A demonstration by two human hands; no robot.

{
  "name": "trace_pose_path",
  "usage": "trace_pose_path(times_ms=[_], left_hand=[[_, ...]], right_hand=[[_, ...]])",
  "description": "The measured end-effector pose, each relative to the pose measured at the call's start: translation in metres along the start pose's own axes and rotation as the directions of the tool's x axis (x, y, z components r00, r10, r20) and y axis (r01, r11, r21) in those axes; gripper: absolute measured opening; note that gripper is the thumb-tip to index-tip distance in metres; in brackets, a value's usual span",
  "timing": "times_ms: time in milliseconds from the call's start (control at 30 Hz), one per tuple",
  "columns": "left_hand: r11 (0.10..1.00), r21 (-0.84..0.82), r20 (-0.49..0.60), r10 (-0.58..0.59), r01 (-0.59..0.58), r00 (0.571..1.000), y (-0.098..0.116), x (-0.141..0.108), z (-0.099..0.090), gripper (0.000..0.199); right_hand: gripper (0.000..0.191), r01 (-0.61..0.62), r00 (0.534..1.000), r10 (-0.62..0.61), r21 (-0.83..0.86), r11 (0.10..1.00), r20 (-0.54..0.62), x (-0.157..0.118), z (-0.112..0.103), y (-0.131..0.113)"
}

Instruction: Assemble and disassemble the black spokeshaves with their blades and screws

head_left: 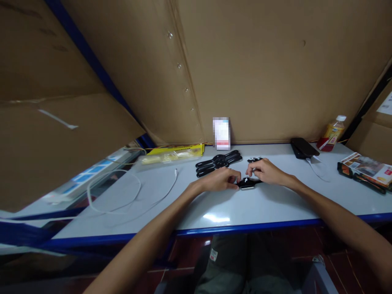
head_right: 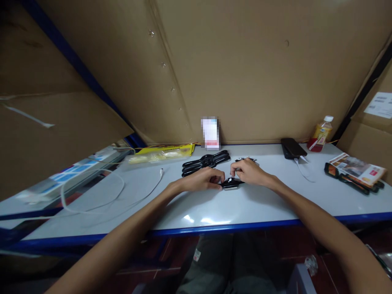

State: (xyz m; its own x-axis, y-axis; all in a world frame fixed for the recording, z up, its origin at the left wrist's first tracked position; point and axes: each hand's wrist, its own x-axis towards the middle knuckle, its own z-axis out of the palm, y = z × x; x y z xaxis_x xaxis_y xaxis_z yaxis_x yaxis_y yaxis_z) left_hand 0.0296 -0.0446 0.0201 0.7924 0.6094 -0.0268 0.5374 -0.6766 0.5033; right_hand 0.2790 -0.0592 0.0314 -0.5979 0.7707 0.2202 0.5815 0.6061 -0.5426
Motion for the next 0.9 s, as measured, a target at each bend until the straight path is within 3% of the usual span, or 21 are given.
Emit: trace_pose_path(times_ms=[300, 533, 667, 800, 900], left_hand=[[1.0, -0.002, -0.002, 0.0, 0.0, 1.0, -0.001, 0.0, 0.001, 0.015], [1.0, -0.004, 0.002, 0.004, -0.004, 1.0, 0.0, 0.0, 0.0, 0.015], [1.0, -0.008, -0.001, 0.002, -0.002, 1.0, 0.0, -0.001, -0.001, 0.015], [1.0, 0.002, 0.008, -0.03, 0.03, 1.0, 0.0, -0.001, 0.0, 0.017], [0.998, 0.014, 0.009, -0.064, 0.064, 0.998, 0.0, -0.001, -0.001, 0.029]], right_hand=[[0.028, -0.005, 0.999, 0.009, -0.077, 0.997, 0.053, -0.001, 0.002, -0.007], [0.027, 0.026, 0.994, -0.03, 0.046, 0.999, 0.103, -0.002, 0.002, -0.013], [0.028, -0.001, 0.998, -0.003, 0.061, 0.998, 0.065, -0.002, -0.001, -0.013], [0.025, -0.081, 0.997, 0.081, -0.038, 0.996, 0.012, -0.002, -0.011, -0.009], [0.025, -0.101, 0.983, 0.123, -0.163, 0.982, 0.135, -0.003, -0.02, -0.003]])
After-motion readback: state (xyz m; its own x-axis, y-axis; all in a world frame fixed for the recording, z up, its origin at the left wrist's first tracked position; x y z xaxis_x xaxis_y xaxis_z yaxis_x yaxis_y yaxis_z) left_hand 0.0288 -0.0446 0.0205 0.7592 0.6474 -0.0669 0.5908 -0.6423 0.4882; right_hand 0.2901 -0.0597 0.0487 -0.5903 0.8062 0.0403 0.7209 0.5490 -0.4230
